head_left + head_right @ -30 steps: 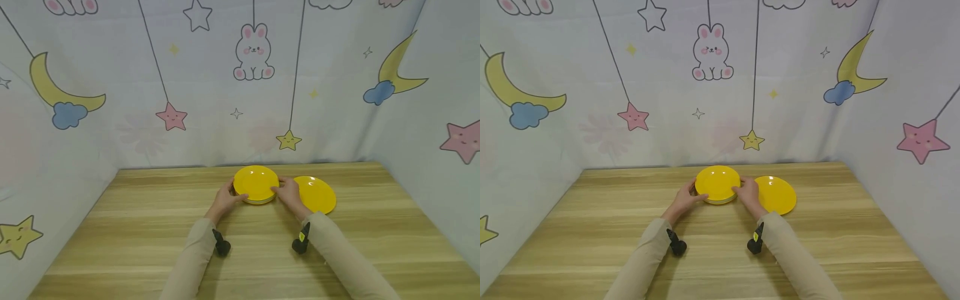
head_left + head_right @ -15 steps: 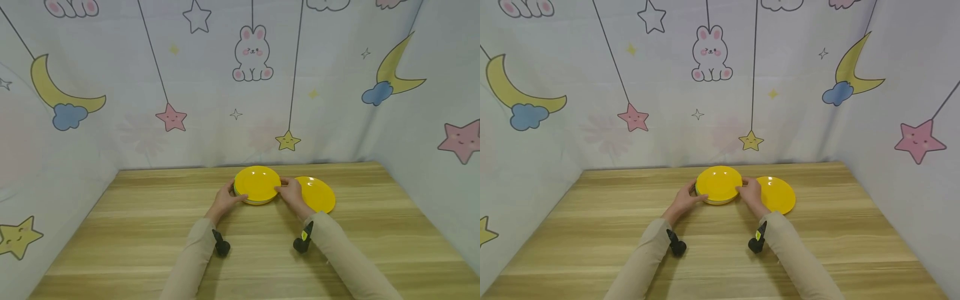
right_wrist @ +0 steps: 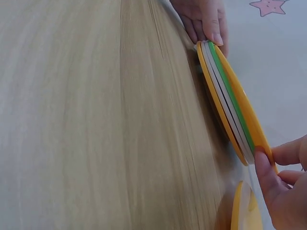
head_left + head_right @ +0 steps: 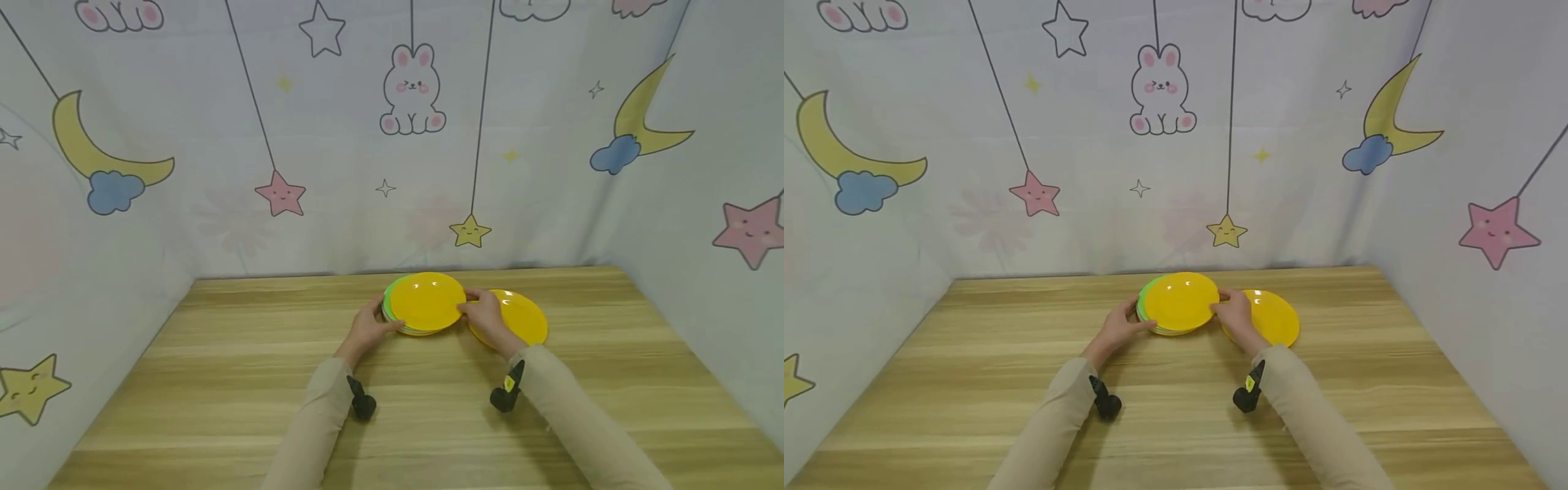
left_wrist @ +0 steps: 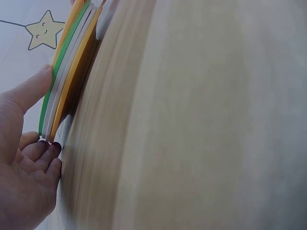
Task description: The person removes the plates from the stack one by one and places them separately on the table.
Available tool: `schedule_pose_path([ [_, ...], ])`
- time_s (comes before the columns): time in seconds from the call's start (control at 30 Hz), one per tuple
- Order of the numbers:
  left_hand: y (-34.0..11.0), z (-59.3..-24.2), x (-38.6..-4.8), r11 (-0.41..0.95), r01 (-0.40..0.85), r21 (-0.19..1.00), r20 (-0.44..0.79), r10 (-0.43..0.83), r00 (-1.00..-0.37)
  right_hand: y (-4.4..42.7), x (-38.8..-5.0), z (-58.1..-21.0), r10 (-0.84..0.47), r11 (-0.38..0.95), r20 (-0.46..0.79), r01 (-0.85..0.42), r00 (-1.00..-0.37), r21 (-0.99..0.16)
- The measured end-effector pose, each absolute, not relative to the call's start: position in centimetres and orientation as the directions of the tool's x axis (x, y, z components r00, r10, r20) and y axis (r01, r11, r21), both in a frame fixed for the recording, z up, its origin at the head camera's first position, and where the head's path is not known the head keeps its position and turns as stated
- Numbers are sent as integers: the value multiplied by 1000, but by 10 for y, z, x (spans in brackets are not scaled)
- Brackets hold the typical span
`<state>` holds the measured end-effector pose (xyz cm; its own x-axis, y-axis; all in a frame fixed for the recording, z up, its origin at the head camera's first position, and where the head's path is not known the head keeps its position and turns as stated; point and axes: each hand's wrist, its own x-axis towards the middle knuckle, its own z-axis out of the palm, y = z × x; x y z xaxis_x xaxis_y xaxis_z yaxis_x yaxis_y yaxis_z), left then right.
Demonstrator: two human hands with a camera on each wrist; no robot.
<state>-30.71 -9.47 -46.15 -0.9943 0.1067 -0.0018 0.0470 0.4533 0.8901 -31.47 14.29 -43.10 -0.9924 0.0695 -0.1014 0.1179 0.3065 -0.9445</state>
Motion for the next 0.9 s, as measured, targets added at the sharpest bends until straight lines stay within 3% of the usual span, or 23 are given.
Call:
schedule_pose_path([
  [0.9,-95,-462,-307,470,61,881,9,111,-994,167,-296,-416,119,169,-116,136,-986,-976],
])
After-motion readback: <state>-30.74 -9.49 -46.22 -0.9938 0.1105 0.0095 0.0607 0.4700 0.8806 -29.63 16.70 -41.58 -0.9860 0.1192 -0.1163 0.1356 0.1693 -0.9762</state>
